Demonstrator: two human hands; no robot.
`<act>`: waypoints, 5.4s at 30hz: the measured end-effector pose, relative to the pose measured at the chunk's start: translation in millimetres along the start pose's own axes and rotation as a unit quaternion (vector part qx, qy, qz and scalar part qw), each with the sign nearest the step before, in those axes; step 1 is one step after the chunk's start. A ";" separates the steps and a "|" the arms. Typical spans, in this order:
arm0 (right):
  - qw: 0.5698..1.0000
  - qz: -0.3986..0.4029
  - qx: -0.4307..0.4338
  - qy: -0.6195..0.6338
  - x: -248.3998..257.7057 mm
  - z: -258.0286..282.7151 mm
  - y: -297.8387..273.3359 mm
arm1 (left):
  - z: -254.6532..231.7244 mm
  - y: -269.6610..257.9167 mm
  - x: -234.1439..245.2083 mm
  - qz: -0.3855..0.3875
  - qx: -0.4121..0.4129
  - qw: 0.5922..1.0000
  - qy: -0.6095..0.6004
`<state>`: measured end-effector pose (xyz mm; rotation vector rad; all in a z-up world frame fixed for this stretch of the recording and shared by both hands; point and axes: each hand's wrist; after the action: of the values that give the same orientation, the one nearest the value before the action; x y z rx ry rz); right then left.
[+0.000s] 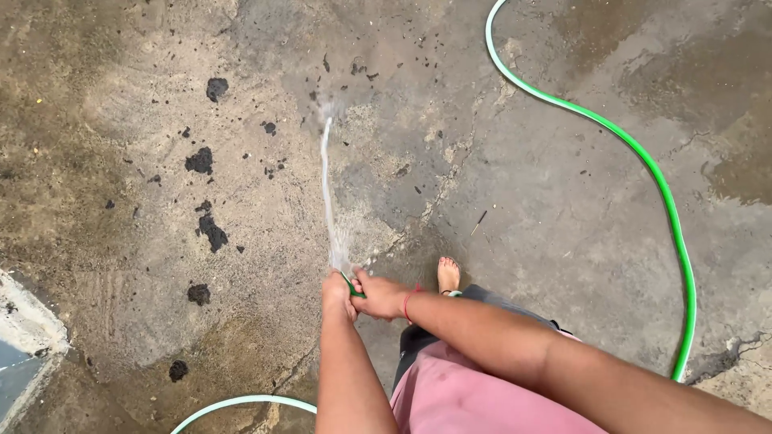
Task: The recorder uses a green hose to spray water onto a concrete floor, possibly for cleaning.
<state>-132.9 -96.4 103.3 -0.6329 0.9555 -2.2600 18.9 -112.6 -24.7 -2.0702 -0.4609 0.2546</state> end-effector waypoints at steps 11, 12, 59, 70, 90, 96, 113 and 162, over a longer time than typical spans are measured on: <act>0.993 -0.065 0.089 0.033 87.8 115.3 1.3 | -178.1 -27.3 -46.9 0.040 -0.126 0.991 -0.006; 0.993 -0.069 0.079 0.048 87.7 116.2 2.8 | -182.4 -29.1 -48.8 0.042 -0.125 0.991 0.004; 0.980 -0.101 -0.156 -0.077 -109.0 193.1 103.0 | -139.3 45.3 138.0 0.103 0.053 0.958 -0.264; 0.985 -0.045 -0.165 -0.002 -94.2 188.0 141.0 | -157.1 74.6 129.3 0.051 0.049 0.986 -0.153; 0.984 0.035 -0.171 -0.042 -42.3 188.0 166.9 | -178.6 83.3 102.7 -0.008 0.124 0.988 -0.092; 0.985 0.054 -0.160 -0.022 -62.3 183.4 177.3 | -184.4 85.2 117.4 0.019 0.135 0.989 -0.056; 0.985 -0.110 -0.066 -0.114 -183.4 185.7 328.0 | -242.2 155.6 226.7 0.072 0.081 0.990 -0.093; 0.992 -0.034 -0.122 -0.021 -27.7 443.8 372.9 | -461.1 252.6 191.4 0.060 0.061 0.985 -0.149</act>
<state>288.2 -495.6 95.0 -0.8258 1.2170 -2.1978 413.9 -508.3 -3.5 -1.9488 -0.4858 0.6548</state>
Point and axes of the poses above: each hand's wrist, its own y-axis towards the middle knuckle, its own x-axis out of the back of the hand, z = x × y, and after that the axes turned 5 degrees about -x, right-handed
